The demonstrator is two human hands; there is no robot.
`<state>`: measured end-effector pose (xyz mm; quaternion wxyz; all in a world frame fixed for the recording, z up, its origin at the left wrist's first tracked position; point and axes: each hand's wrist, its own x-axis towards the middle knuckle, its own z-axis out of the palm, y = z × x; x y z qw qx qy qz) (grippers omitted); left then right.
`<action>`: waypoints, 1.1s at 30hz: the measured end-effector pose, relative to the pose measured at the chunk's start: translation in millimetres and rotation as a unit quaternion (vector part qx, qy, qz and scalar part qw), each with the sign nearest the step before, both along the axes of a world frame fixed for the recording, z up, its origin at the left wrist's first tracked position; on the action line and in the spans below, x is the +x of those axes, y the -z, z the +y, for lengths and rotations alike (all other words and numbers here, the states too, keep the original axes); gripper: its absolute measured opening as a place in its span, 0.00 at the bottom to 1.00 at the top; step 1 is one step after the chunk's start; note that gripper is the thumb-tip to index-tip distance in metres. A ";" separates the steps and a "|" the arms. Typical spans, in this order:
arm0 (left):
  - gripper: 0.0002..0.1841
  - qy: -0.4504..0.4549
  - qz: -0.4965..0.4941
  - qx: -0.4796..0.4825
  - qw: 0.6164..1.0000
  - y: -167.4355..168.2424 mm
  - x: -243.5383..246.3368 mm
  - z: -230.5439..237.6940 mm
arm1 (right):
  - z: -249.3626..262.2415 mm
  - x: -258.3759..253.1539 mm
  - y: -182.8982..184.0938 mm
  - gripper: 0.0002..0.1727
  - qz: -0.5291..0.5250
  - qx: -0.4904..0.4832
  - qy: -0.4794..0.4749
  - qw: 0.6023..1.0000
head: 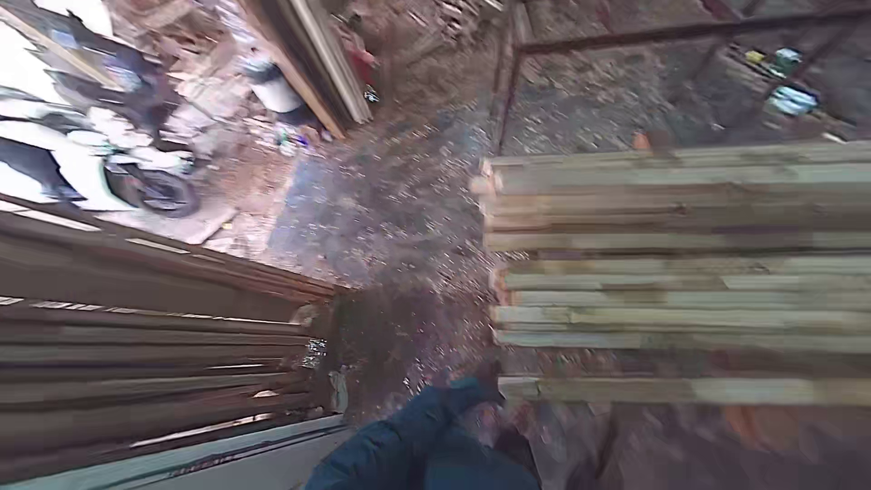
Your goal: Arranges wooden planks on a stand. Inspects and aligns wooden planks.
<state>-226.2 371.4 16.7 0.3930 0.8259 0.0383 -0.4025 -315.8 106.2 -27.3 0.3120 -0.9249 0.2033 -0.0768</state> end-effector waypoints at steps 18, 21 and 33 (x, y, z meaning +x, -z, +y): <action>0.42 -0.236 -0.006 0.064 0.970 -0.1 -32.9 -29.9 | -111.0 54.1 8.7 0.25 0.061 -0.055 -0.174 0.981; 0.28 -0.255 -0.012 0.106 0.961 -11.8 -40.3 -46.2 | -152.7 99.7 -30.2 0.26 0.002 -0.104 -0.254 0.962; 0.17 -0.207 0.022 0.089 0.974 -24.6 -37.4 -36.5 | -111.9 173.7 -41.7 0.27 0.029 -0.205 -0.547 0.811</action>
